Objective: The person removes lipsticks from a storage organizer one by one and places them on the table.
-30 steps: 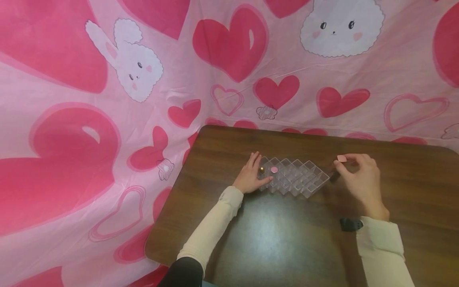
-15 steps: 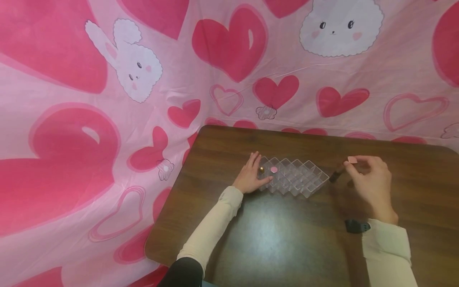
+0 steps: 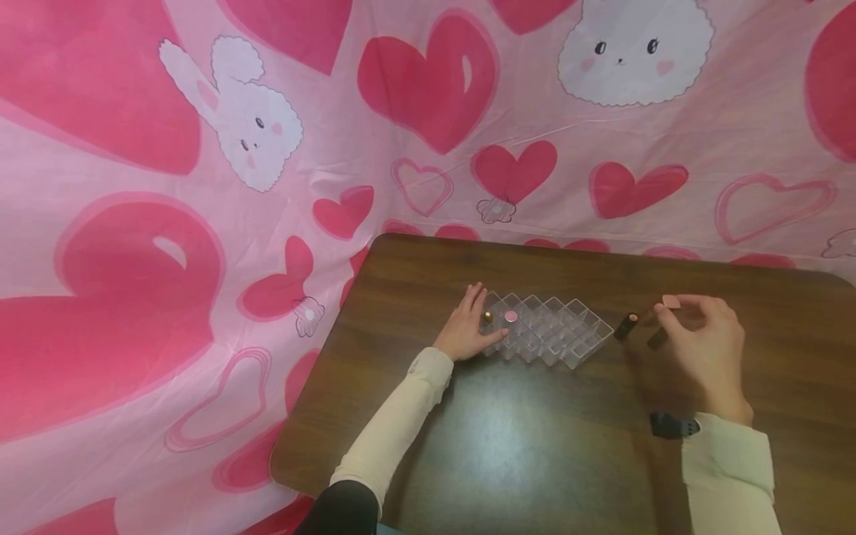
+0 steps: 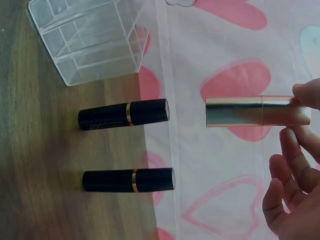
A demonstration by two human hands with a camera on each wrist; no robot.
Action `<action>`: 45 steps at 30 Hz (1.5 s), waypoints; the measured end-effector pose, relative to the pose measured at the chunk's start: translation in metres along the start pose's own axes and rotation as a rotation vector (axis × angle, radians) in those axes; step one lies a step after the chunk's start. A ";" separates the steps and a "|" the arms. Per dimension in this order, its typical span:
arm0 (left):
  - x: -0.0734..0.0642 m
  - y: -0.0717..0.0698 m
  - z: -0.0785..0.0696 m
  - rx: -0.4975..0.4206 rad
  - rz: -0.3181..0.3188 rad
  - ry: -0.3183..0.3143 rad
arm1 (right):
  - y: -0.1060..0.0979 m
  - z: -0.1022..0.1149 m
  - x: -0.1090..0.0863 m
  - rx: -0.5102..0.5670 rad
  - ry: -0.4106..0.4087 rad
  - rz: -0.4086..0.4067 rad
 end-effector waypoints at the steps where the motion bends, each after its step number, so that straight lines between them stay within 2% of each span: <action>1: 0.000 0.000 0.000 0.001 0.001 -0.001 | -0.001 -0.002 0.000 0.001 0.006 -0.007; 15: 0.000 0.000 0.000 0.010 0.001 -0.004 | -0.023 -0.033 0.007 0.051 0.049 -0.094; 20: 0.000 0.000 0.000 0.012 0.001 -0.005 | -0.032 -0.046 0.011 0.055 0.092 -0.109; 32: 0.000 0.001 0.001 0.006 0.005 -0.003 | -0.041 -0.072 0.016 -0.015 0.258 -0.082; 38: 0.001 0.000 0.000 0.009 0.001 0.006 | -0.039 -0.087 0.020 0.026 0.334 -0.039; 45: 0.000 0.001 0.001 0.005 0.004 -0.001 | -0.039 -0.091 0.023 0.001 0.302 -0.061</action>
Point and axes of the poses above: each hand's wrist, its own x-axis towards the middle knuckle, its own y-axis out of the palm, z = x × y, the point moved 9 cm from there along x, towards the middle knuckle, and after that the axes turned 14 degrees about y, right-handed, at the moved point
